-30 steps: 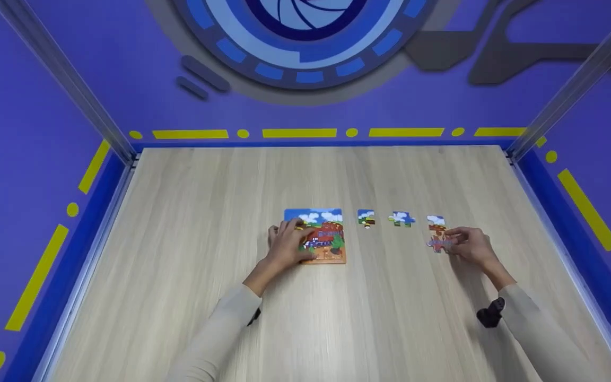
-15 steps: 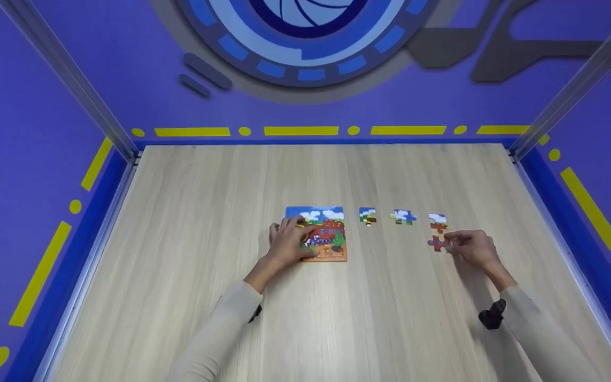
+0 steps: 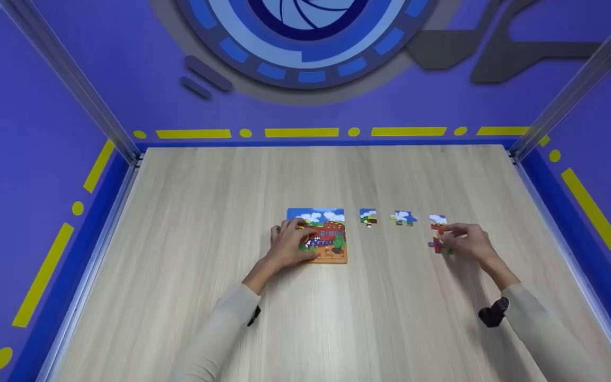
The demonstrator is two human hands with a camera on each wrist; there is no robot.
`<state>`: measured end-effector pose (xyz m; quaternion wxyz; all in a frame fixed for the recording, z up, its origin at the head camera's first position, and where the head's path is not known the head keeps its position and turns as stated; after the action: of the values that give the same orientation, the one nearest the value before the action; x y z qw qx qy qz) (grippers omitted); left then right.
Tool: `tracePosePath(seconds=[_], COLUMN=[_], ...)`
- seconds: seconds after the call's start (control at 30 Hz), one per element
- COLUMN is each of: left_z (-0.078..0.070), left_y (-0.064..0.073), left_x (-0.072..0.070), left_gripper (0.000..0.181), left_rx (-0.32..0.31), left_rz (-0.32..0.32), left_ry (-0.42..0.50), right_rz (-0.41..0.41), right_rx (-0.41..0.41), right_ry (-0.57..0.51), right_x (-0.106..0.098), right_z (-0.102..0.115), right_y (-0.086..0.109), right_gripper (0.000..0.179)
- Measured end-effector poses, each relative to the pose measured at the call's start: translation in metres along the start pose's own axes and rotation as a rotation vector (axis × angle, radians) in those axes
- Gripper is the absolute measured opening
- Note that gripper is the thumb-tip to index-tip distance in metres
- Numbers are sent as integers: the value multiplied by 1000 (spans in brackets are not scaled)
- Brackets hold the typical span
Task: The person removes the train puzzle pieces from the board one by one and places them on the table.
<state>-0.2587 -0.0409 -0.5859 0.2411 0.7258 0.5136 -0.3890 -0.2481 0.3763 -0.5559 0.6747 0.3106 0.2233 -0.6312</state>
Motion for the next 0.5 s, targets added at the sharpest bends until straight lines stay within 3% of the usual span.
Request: tracePosePath(seconds=[0.27, 0.5], left_z=[5, 17], left_y=[2, 9], left_x=[-11, -17], left_gripper=[61, 59], left_rx=[-20, -60], left_rz=[-48, -63], left_ry=[43, -8], right_rz=[117, 190], right_rx=[-96, -192], right_ry=[-102, -131], right_x=[42, 98], right_z=[43, 88], right_y=[-7, -17], right_gripper=[29, 27])
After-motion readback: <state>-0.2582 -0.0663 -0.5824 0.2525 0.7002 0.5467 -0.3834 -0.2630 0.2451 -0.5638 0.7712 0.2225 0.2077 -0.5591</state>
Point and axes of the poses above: each hand's wrist, its own y-axis away from the middle knuckle, its own x-axis out of the palm, z = x × y, the point moved 6 cm from there along -y, towards the middle knuckle, and after that the axes turned 3 degrees about -z, right-handed, at the moved point
